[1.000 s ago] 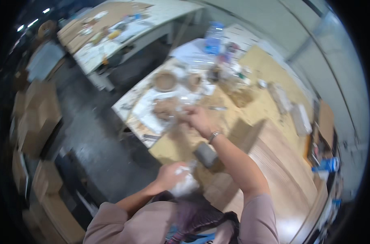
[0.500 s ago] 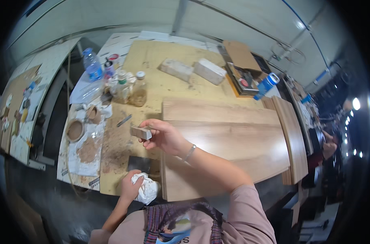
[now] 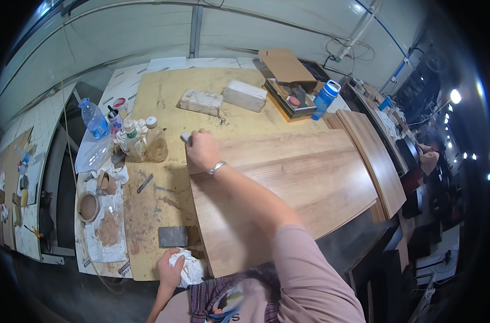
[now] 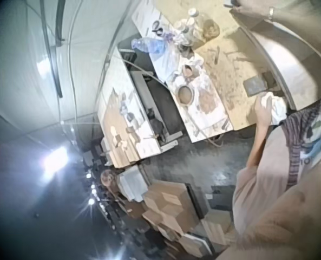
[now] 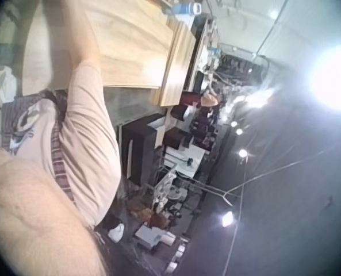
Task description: The person sands a wooden board with a sanding block and wipes it with a cloth, repeating the cycle across the surface. The board is flipped to work on both sides, and the person continues alternating sanding and wiping motions.
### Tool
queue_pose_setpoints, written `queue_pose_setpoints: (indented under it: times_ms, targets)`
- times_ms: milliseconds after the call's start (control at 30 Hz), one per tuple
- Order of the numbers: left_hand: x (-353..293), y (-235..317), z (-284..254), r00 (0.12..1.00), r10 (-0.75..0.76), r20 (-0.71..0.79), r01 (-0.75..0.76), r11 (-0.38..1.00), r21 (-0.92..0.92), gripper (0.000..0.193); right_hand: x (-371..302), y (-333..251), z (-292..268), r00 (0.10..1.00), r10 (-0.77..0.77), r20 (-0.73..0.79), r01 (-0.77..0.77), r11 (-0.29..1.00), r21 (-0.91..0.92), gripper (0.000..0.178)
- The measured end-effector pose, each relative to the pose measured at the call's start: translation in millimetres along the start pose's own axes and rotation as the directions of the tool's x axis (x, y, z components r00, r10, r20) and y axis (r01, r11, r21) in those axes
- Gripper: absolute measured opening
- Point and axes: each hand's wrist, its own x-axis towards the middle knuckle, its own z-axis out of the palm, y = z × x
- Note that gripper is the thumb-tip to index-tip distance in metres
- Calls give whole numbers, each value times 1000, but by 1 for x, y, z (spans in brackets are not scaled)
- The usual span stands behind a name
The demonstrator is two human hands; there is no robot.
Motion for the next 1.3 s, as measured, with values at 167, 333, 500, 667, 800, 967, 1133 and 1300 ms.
queue_pose_setpoints:
  times_ms: [167, 333, 500, 667, 800, 967, 1133, 1300]
  targets:
    - [-1, -4, -3, 999, 6, -44, -5, 1000, 18, 24, 10, 25, 20, 999, -37, 16, 39, 996, -84, 11]
    - [-8, -13, -13, 994, -19, -106, 21, 1000, 14, 23, 23, 115, -33, 991, 87, -101, -110, 962, -249, 11]
    - [1, -11, -14, 994, -76, -73, 76, 997, -2, 24, 5, 35, -9, 993, 116, 24, -118, 991, 70, 11]
    - [10, 10, -19, 996, -44, -81, 47, 998, 31, 24, -10, 33, -21, 998, 12, 63, -10, 999, -30, 17]
    - [0, 7, -36, 982, -69, -173, 89, 990, 110, 21, -15, 138, -86, 897, 410, -168, -404, 912, 67, 11]
    - [14, 33, -57, 966, 63, -252, -22, 987, 159, 22, -6, 273, -146, 891, 344, -297, -433, 839, -328, 4]
    - [48, 109, -33, 917, 253, -308, -194, 958, 211, 30, -6, 188, -89, 983, 119, -136, -122, 993, -11, 14]
    - [70, 159, 36, 895, 436, -95, -424, 897, 129, 33, -2, 287, -121, 959, 235, -160, -239, 971, -3, 14]
